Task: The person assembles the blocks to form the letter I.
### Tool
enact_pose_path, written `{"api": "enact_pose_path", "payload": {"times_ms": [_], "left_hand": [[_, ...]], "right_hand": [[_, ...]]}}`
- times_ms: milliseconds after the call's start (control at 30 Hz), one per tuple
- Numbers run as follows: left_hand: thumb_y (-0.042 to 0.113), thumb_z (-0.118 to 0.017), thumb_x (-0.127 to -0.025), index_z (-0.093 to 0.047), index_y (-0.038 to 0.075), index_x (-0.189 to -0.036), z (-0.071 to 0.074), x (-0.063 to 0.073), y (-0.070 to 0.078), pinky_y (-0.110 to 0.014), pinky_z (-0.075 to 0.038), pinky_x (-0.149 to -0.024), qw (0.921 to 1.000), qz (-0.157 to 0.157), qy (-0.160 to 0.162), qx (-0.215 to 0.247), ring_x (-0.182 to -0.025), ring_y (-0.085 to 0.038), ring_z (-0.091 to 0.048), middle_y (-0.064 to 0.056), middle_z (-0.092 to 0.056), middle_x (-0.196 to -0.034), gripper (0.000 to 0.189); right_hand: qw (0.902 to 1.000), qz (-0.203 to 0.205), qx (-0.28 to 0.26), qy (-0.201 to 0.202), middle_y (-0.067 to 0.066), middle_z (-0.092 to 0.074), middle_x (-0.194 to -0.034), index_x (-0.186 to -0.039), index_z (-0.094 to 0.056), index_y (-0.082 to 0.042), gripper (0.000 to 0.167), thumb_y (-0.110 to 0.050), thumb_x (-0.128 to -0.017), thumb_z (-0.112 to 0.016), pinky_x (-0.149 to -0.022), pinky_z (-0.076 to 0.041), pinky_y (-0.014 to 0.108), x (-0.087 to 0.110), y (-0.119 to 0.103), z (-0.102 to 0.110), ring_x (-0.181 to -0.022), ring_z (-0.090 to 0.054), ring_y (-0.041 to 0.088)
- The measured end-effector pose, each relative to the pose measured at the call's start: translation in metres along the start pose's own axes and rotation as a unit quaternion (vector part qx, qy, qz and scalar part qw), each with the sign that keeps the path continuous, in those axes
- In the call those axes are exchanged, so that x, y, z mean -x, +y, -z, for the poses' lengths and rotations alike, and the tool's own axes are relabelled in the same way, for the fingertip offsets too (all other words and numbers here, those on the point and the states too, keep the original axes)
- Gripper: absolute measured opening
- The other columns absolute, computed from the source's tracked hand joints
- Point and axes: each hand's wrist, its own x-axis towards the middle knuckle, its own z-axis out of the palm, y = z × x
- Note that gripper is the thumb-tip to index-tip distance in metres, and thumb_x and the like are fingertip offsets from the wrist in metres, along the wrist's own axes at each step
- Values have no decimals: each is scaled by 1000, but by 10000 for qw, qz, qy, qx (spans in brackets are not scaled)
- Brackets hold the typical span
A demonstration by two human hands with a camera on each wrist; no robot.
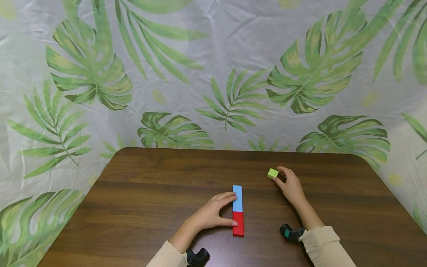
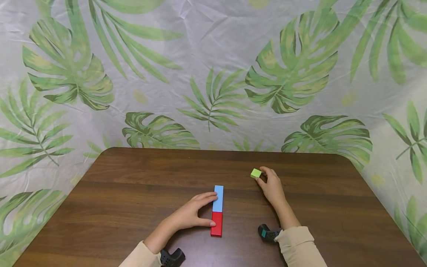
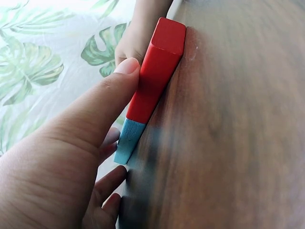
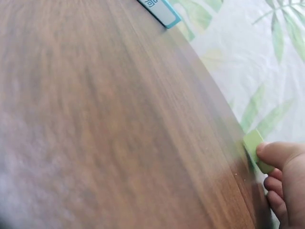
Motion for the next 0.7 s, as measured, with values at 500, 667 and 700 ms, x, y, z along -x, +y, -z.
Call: {"api": "enact_pose_path", "payload": {"times_ms": [500, 667, 700], "left_hand": [[49, -67, -75, -41, 15, -136, 1, 0, 0, -39, -29, -99, 10000, -38, 39, 13, -126, -20, -29, 2, -33, -140, 75], [50, -67, -75, -41, 15, -136, 1, 0, 1, -39, -28, -100, 9999, 79, -42, 82, -127, -18, -29, 3, -33, -140, 75], [50, -67, -75, -41, 15, -136, 1, 0, 1, -39, -28, -100, 9999, 92, -53, 99, -127, -19, -28, 3, -32, -140, 75]], "right_hand": [[9987, 368, -168, 316, 22, -50, -108, -118, -52, 5, 38, -9, -84, -63, -80, -42, 49, 0, -7, -1, -95, -53, 37], [9983, 417, -200, 349, 21, -50, -107, -116, -53, 5, 37, -9, -83, -65, -79, -42, 49, 0, -11, -2, -94, -54, 36], [9983, 421, -211, 340, 21, -50, -108, -116, -53, 4, 38, -9, -83, -65, -79, -42, 49, 0, -12, -2, -94, -53, 36]]}}
